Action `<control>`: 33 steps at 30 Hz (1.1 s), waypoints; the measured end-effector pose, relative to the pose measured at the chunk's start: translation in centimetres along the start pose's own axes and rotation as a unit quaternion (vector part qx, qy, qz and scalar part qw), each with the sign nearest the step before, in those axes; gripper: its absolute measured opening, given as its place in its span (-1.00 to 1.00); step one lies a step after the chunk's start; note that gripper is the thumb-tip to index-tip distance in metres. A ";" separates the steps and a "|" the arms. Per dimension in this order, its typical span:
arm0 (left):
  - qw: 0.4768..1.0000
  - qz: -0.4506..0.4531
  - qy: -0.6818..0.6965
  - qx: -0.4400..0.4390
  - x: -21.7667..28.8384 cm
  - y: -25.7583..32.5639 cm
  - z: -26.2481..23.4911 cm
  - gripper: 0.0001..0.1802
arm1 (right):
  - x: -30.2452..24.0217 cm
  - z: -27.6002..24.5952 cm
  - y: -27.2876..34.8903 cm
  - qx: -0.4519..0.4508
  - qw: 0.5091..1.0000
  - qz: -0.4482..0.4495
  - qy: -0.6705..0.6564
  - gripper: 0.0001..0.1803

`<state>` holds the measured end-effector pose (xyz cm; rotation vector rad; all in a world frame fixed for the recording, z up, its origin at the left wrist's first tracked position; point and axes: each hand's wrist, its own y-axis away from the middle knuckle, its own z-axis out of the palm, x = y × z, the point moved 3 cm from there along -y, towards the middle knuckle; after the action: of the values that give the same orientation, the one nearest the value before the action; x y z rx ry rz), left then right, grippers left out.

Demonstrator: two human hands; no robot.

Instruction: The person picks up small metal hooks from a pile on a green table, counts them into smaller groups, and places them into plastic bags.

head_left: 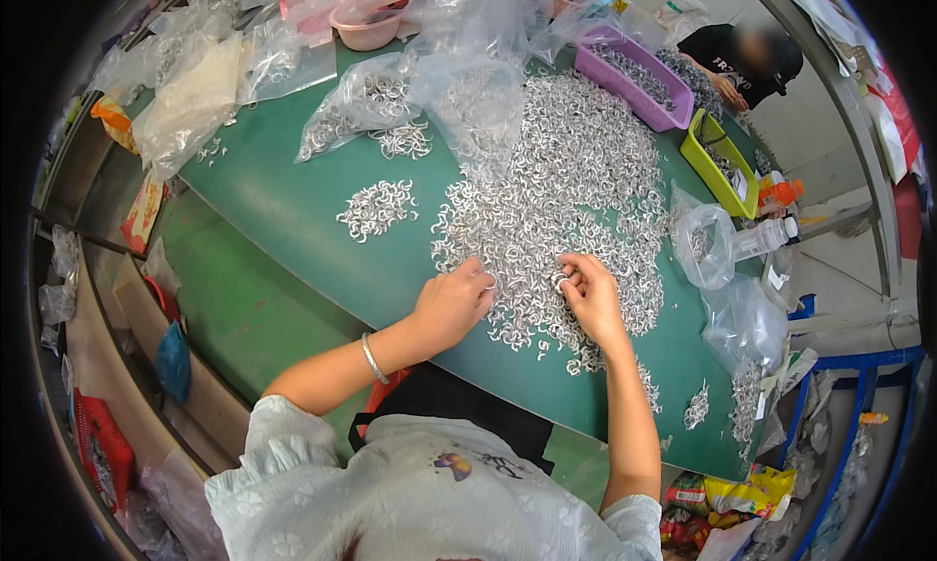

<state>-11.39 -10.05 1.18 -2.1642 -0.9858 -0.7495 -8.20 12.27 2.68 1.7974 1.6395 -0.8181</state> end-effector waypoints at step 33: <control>0.861 -0.059 0.476 -0.172 4.7 -0.9 3.4 -0.76 | -3.7 0.8 5.8 -0.051 0.914 0.059 -0.399 -0.50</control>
<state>-8.74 -5.04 2.59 -1.6110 -0.4536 -1.9161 -2.66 8.77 5.01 1.2125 0.9981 -1.1786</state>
